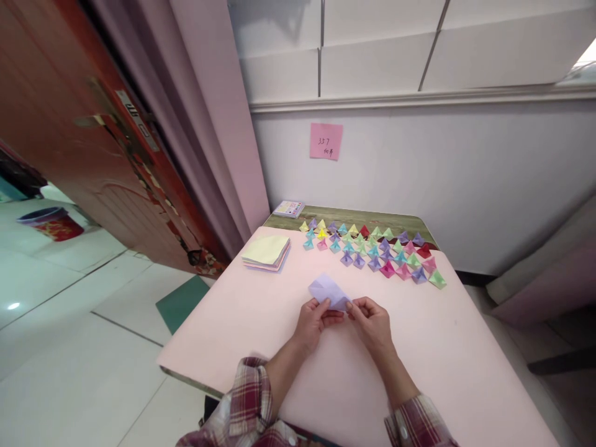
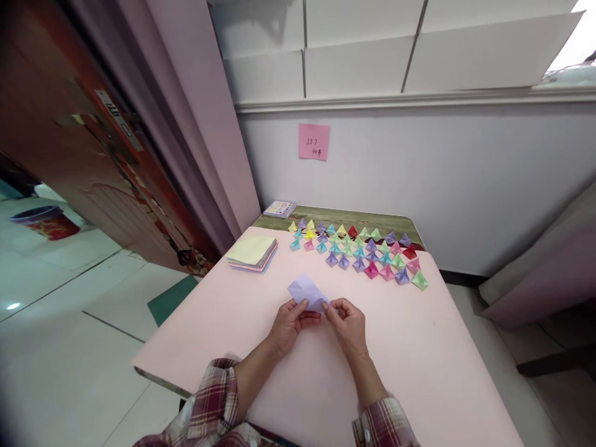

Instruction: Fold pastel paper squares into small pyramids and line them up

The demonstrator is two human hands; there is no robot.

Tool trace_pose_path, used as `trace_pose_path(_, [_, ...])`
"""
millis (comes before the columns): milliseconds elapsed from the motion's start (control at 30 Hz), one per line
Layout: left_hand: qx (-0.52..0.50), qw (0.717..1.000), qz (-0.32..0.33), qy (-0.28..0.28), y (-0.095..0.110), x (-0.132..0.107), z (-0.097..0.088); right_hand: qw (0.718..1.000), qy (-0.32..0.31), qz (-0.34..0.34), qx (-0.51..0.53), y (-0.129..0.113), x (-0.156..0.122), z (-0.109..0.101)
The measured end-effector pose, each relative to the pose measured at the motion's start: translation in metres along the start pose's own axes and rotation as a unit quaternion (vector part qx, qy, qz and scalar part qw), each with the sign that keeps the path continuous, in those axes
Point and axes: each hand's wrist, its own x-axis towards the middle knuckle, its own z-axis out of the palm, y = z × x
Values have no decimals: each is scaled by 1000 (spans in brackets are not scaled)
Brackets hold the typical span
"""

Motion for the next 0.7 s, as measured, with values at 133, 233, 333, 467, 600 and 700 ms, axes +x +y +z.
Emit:
trace_pose_path(133, [16, 1000, 15, -2, -2, -2, 1, 1000, 22, 7, -8, -2, -1, 2])
trace_pose_path(233, [37, 999, 24, -2, -4, -3, 3, 1000, 24, 2, -16, -2, -2, 4])
trace_pose_path(333, [46, 998, 25, 18, -6, -3, 4, 1000, 18, 3, 16, -1, -1, 5])
trace_pose_path(467, [56, 998, 15, 18, -6, -2, 4, 999, 6, 12, 47, 3, 1, 4])
trace_pose_path(600, [89, 996, 1, -20, -5, -3, 2, 998, -48, 33, 29, 6, 3, 1])
trace_pose_path(700, [103, 994, 13, -32, -5, -2, 0, 996, -70, 39, 27, 7, 2, -1])
